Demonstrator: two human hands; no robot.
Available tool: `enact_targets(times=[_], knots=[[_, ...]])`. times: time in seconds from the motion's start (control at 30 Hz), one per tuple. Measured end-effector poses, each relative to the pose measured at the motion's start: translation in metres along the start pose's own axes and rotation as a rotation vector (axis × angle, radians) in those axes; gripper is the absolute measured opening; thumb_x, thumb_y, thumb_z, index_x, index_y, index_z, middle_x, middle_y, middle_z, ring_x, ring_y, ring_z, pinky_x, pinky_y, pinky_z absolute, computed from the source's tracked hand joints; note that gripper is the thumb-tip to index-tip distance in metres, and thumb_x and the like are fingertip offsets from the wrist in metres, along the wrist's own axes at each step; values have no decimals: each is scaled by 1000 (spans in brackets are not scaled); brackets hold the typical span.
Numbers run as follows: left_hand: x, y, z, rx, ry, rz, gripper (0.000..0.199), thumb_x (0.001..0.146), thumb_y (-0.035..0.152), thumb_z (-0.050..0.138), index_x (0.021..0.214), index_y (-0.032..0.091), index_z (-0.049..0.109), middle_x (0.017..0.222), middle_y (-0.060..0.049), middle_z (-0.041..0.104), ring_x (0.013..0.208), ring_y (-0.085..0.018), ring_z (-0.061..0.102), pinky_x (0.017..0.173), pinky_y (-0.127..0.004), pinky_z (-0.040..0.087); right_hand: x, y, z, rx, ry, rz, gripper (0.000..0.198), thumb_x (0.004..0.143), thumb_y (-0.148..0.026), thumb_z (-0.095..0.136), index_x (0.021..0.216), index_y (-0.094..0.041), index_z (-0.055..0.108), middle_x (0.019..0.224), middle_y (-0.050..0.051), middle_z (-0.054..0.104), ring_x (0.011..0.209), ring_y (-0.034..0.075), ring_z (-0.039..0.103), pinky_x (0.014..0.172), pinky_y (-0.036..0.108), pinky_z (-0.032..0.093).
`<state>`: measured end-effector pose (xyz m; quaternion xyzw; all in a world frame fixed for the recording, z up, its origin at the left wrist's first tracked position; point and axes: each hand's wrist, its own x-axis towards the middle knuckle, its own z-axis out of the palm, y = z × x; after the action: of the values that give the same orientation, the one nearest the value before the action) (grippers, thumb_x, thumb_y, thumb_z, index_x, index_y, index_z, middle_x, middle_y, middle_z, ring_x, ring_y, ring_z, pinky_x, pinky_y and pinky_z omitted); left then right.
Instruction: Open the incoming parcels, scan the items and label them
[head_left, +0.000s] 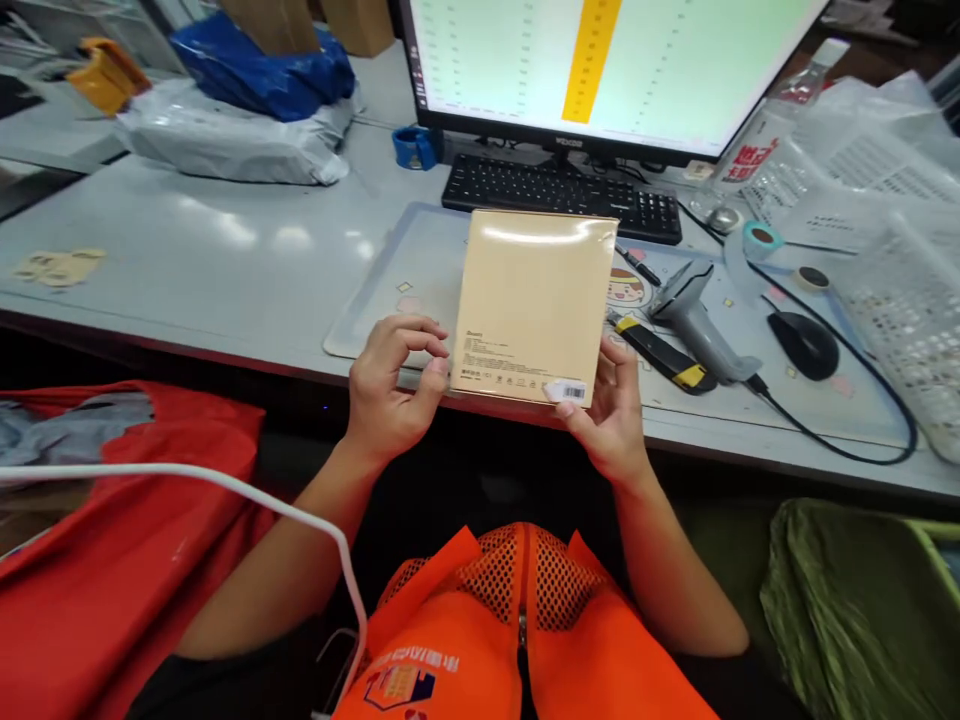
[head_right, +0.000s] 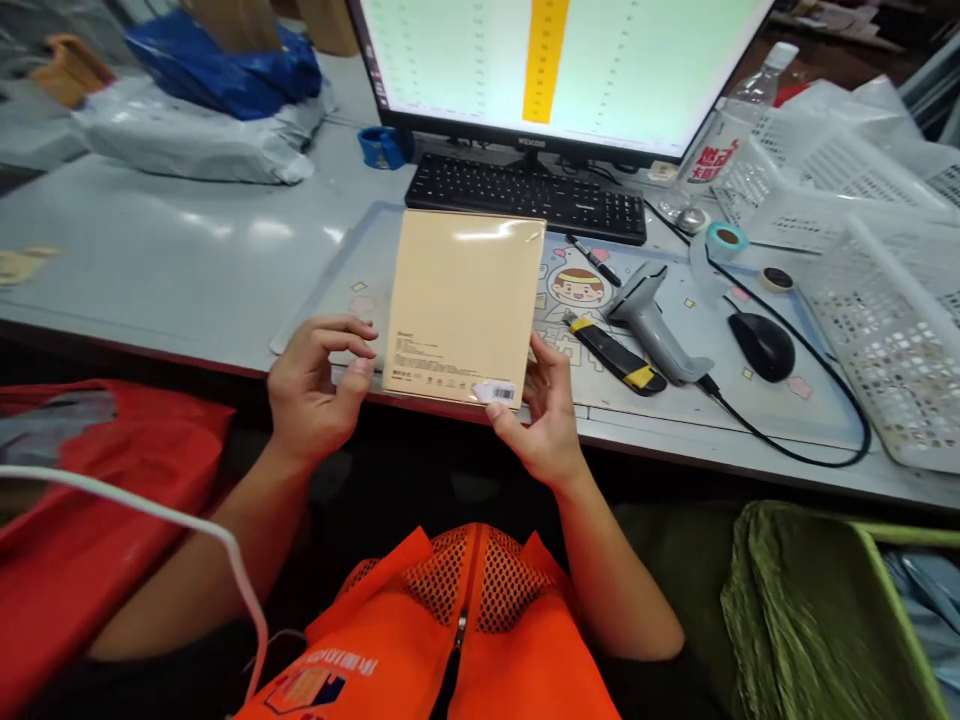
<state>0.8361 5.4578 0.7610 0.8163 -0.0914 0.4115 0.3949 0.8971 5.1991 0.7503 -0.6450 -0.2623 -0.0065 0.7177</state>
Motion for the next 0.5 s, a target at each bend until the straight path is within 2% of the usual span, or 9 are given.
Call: enact_targets(times=[0.13,0.3,0.5], knots=[[6,5,16,42,-8,77,5,99,29,63,102,26,62,120,-9,69,122,-29,66,111,-56,55,-1,1,-1,-27,-4,-5,80,87,-43,84,152,-31,40,156,14,56,140,28,60,111,49,59],[4,5,19,43,-28,139,15,92,23,69,106,27,64,129,-11,65,132,-34,60,119,-65,48,-3,2,-1,-3,-22,-26,80,89,-36,84,155,-33,40,161,12,51,144,27,57,115,47,57],[11,7,18,130,-40,254,20,85,25,71,103,28,64,125,-8,67,130,-35,63,114,-61,54,-4,1,-2,-3,-30,-8,79,91,-39,83,156,-33,39,162,13,50,148,29,54,121,50,53]])
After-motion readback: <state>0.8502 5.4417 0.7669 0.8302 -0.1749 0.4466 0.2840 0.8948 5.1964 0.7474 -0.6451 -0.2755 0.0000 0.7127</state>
